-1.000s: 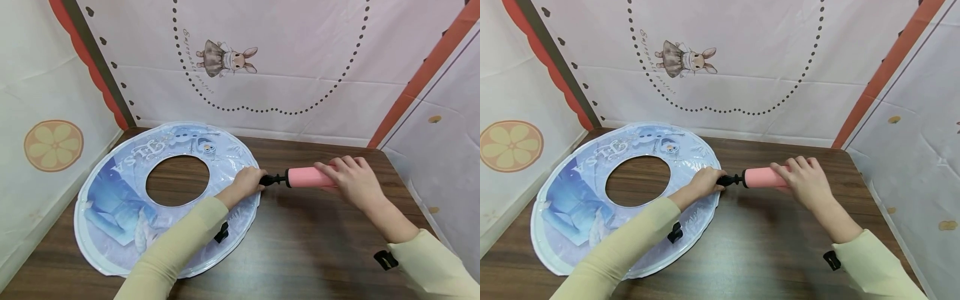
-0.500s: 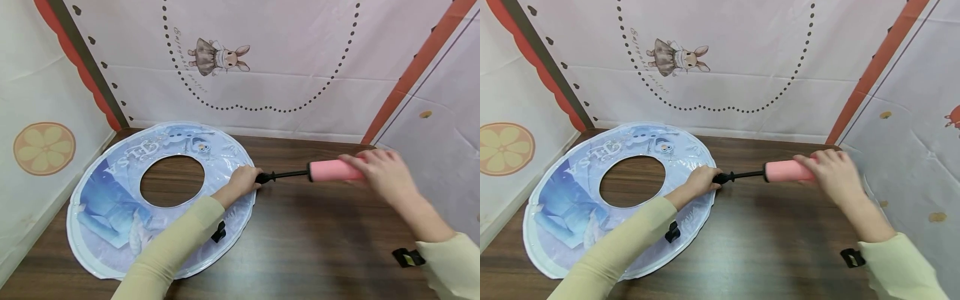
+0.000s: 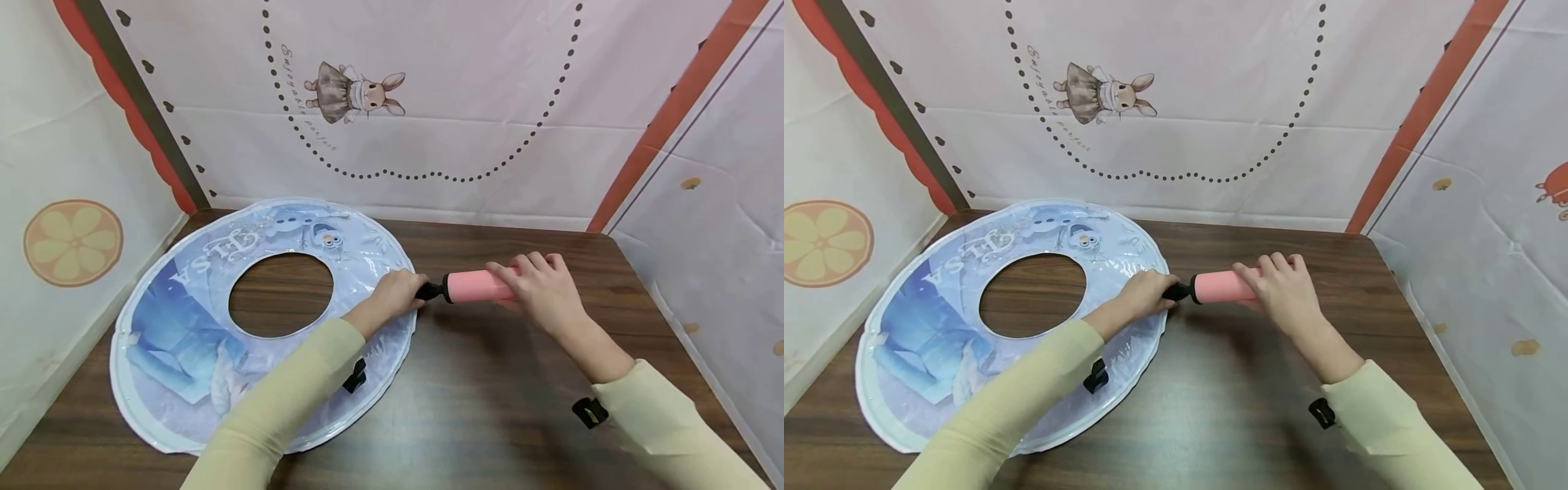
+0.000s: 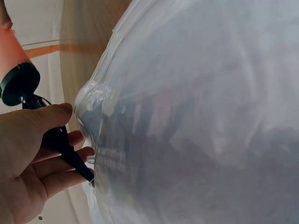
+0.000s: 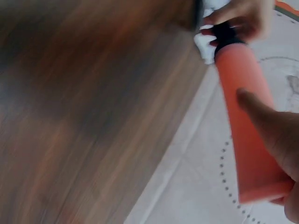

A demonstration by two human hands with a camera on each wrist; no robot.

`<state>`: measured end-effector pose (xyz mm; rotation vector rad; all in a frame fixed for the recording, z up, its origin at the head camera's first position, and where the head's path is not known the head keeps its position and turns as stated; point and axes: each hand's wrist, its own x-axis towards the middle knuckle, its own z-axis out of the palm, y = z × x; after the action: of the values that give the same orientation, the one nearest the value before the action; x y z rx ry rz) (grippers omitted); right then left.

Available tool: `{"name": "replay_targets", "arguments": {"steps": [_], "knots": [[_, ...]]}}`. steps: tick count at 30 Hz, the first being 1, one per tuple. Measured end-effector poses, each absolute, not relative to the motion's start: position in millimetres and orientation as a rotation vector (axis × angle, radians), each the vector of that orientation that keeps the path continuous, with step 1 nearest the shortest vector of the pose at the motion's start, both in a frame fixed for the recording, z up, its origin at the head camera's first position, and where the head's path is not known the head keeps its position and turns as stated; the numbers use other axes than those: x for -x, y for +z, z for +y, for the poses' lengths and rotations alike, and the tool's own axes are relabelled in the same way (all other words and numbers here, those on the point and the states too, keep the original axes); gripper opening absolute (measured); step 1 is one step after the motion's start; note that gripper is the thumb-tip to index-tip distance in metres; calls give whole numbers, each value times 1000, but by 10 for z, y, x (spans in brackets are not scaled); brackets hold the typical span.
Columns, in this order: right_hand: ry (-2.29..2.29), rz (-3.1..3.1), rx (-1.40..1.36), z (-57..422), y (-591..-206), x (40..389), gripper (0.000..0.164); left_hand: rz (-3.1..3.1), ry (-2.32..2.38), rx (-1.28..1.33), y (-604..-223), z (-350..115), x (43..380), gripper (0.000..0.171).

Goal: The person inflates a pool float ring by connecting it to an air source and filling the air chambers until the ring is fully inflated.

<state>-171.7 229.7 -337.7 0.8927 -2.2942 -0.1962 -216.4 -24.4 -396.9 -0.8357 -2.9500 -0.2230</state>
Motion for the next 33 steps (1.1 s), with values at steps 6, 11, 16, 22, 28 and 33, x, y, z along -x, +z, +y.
{"name": "replay_targets", "arguments": {"steps": [6,11,16,22,28,33], "knots": [[-200,-2308,-959,2609,-3273,1666,70,-2972,-189,866,-3940,-245,2191,29],[-193,-2322,-940,2964,-3037,1584,56,-2971,-207,856,-3947,-235,2201,30],[-165,-2333,-848,3228,-2854,1514,68,-2981,-207,829,-3950,-242,2200,31],[-207,-2292,-919,2831,-3031,1565,51,-2948,-173,849,-3943,-263,2179,27],[-230,-2213,-936,2342,-3254,1668,54,-2905,-203,873,-3944,-279,2156,24],[-231,-2190,-937,2205,-3297,1701,57,-2898,-243,863,-3945,-303,2143,27]]}}
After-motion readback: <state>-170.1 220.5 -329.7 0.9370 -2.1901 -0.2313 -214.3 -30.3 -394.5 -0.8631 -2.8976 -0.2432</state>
